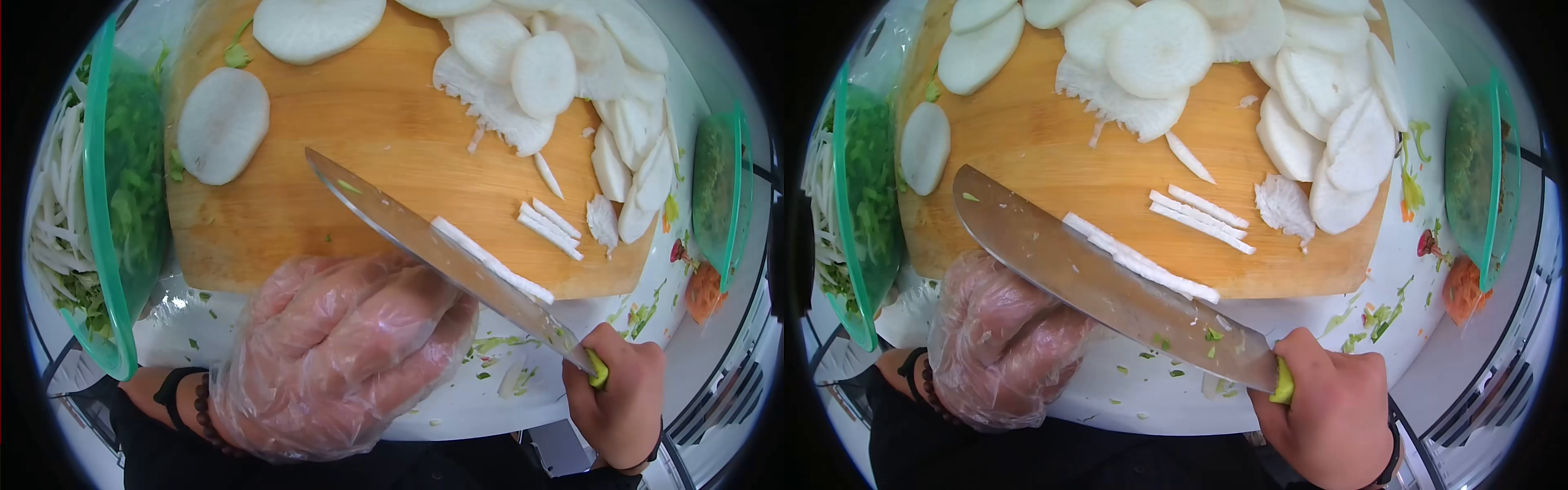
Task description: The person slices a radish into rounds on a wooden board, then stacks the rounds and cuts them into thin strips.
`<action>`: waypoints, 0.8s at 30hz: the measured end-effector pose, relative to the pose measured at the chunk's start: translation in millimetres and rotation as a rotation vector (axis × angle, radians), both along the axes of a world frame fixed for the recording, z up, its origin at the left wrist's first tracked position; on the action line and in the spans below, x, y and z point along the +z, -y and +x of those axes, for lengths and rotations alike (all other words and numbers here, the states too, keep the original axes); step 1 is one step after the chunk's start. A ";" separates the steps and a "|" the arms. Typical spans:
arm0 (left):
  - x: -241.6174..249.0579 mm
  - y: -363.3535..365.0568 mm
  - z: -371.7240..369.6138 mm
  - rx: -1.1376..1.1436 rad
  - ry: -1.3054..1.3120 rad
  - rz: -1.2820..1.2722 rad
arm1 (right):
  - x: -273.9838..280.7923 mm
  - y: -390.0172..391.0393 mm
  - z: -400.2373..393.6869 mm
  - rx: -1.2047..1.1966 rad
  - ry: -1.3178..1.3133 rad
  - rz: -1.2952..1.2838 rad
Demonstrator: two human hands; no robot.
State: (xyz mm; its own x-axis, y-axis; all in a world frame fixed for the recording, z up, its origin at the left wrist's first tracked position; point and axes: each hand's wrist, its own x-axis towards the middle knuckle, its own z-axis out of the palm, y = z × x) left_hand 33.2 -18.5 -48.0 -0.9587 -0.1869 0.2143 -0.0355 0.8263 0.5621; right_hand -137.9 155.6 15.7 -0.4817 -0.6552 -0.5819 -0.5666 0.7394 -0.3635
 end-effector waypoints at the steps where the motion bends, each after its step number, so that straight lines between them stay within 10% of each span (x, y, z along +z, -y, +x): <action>1: 1.7 1.1 -0.3 -0.006 0.015 0.009 | 0.6 0.5 1.8 0.026 -0.052 0.016; 24: 3.6 6.6 2.2 -0.040 0.024 0.052 | -2.0 0.5 1.9 0.096 -0.072 0.014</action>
State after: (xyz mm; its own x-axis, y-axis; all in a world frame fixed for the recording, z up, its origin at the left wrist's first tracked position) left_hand 35.3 -25.1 -44.4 -0.9704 -0.1585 0.1822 -0.0168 0.7969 0.6038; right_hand -136.0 155.1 13.7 -0.4581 -0.6923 -0.5576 -0.6595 0.6853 -0.3090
